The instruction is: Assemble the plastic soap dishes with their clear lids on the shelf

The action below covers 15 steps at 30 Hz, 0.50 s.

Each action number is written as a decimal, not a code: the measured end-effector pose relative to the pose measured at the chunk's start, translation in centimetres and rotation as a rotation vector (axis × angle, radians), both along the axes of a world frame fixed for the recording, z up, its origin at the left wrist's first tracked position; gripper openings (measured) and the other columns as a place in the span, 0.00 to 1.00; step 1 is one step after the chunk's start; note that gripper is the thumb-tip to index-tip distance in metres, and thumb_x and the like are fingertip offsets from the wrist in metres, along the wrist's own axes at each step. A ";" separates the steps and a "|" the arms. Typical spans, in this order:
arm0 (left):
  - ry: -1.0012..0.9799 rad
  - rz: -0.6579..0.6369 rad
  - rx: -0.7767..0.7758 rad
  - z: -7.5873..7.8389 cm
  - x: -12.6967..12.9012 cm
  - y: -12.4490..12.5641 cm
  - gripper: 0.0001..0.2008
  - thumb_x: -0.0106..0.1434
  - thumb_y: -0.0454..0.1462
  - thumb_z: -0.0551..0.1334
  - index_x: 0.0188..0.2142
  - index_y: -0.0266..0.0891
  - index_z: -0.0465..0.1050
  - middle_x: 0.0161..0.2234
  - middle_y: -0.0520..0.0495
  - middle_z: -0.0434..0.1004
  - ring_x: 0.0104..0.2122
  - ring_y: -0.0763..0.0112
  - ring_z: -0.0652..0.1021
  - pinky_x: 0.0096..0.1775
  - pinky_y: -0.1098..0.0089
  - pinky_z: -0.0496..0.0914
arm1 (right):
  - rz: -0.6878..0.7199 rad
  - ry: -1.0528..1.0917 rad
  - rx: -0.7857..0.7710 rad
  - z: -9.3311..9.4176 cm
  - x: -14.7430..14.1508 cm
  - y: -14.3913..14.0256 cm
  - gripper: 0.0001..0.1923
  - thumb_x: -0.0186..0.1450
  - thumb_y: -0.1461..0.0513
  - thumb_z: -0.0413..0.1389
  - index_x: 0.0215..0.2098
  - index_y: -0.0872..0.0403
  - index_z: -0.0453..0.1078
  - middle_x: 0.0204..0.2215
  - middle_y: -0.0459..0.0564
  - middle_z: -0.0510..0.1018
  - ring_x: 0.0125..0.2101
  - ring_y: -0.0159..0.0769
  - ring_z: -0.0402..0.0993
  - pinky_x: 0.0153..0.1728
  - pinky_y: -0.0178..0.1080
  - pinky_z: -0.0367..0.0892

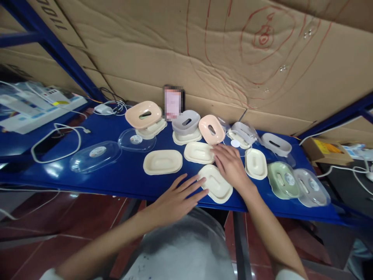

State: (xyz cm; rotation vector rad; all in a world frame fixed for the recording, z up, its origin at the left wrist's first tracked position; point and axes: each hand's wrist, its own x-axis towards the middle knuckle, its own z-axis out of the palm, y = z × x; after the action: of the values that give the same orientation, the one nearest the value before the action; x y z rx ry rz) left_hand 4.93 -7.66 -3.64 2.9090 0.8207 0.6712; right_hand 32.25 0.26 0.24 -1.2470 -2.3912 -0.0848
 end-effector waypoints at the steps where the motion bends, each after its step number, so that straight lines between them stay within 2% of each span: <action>1: 0.021 -0.029 -0.015 0.2 0.6 0.4 0.20 0.78 0.34 0.56 0.67 0.42 0.67 0.68 0.41 0.71 0.70 0.53 0.67 0.71 0.43 0.55 | -0.017 -0.071 0.024 0.1 -0.3 1.5 0.21 0.80 0.60 0.49 0.68 0.51 0.68 0.65 0.57 0.77 0.67 0.49 0.68 0.67 0.54 0.58; 4: 0.044 -0.047 -0.052 0.5 1.1 1.1 0.11 0.77 0.32 0.58 0.55 0.41 0.74 0.52 0.42 0.81 0.59 0.57 0.75 0.71 0.39 0.52 | -0.077 -0.183 0.076 -0.4 -1.0 4.6 0.23 0.79 0.55 0.54 0.67 0.57 0.68 0.60 0.64 0.79 0.63 0.53 0.71 0.68 0.56 0.52; 7: 0.011 -0.011 -0.058 0.2 -0.2 0.7 0.08 0.75 0.31 0.60 0.49 0.41 0.75 0.42 0.46 0.80 0.48 0.61 0.78 0.67 0.42 0.59 | -0.154 -0.148 0.127 -1.3 -0.6 5.6 0.20 0.78 0.54 0.56 0.61 0.58 0.74 0.50 0.63 0.83 0.54 0.52 0.75 0.65 0.57 0.53; 11: -0.143 0.088 -0.084 -0.5 -2.8 -0.1 0.06 0.77 0.35 0.62 0.51 0.42 0.75 0.43 0.47 0.80 0.47 0.62 0.79 0.59 0.52 0.68 | -0.218 -0.052 0.194 -1.3 0.7 5.0 0.15 0.80 0.60 0.51 0.56 0.56 0.77 0.47 0.59 0.84 0.49 0.46 0.76 0.60 0.52 0.58; 15: -0.266 0.188 -0.065 -1.2 -3.8 -0.2 0.17 0.75 0.37 0.65 0.62 0.42 0.72 0.55 0.39 0.77 0.54 0.57 0.79 0.55 0.55 0.74 | -0.184 0.061 0.263 0.0 0.7 1.6 0.13 0.79 0.62 0.54 0.56 0.56 0.76 0.48 0.58 0.84 0.49 0.44 0.78 0.56 0.49 0.63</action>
State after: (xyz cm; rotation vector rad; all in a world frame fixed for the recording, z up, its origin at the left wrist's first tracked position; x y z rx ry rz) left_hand 1.09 -7.90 -4.87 2.6277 1.0644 1.0000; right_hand 32.90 1.82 0.24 -1.3178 -2.1267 -0.3986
